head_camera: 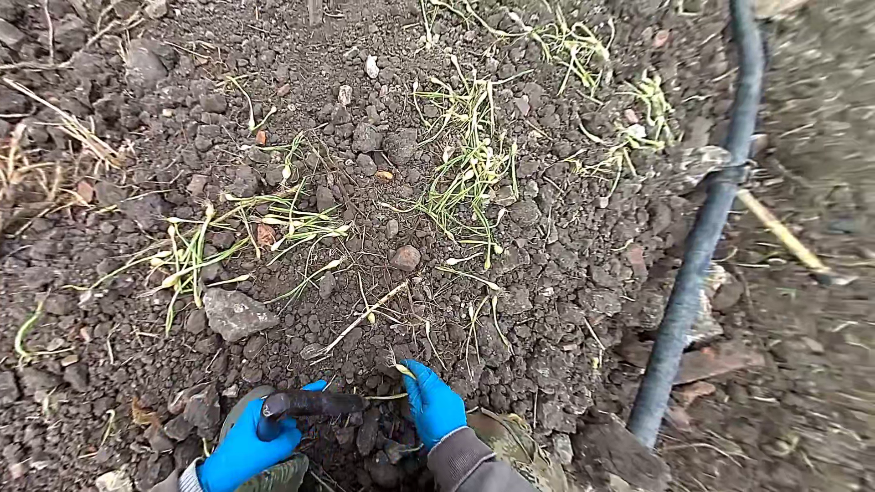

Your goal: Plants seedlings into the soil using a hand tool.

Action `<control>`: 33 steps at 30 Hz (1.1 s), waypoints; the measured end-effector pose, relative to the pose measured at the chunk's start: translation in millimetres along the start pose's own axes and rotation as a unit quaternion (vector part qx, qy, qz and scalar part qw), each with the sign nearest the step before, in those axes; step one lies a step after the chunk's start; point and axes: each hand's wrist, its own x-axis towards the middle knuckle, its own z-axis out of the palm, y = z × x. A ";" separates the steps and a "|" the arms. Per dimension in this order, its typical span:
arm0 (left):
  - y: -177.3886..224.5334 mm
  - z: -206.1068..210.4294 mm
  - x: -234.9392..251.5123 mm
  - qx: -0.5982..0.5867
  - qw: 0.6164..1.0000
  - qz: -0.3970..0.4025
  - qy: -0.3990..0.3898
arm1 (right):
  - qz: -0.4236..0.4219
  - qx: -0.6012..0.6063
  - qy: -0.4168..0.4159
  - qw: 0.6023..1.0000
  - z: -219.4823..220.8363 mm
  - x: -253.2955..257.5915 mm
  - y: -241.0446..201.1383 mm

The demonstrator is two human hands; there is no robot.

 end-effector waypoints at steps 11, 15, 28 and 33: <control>90.6 -24.6 0.7 0.083 0.996 0.011 -0.015 | -0.119 0.015 -0.020 0.993 27.9 -4.2 -2.3; 156.1 -20.9 22.5 0.273 0.953 0.028 -0.126 | -0.073 -0.031 -0.072 0.994 20.4 6.3 -26.3; 85.3 -33.6 -17.9 0.168 0.984 0.033 0.037 | -0.179 -0.232 -0.216 0.931 66.6 51.1 -113.8; 67.4 -42.8 -14.2 0.221 0.971 -0.019 0.087 | -0.268 -0.218 0.044 0.938 5.9 94.0 -93.2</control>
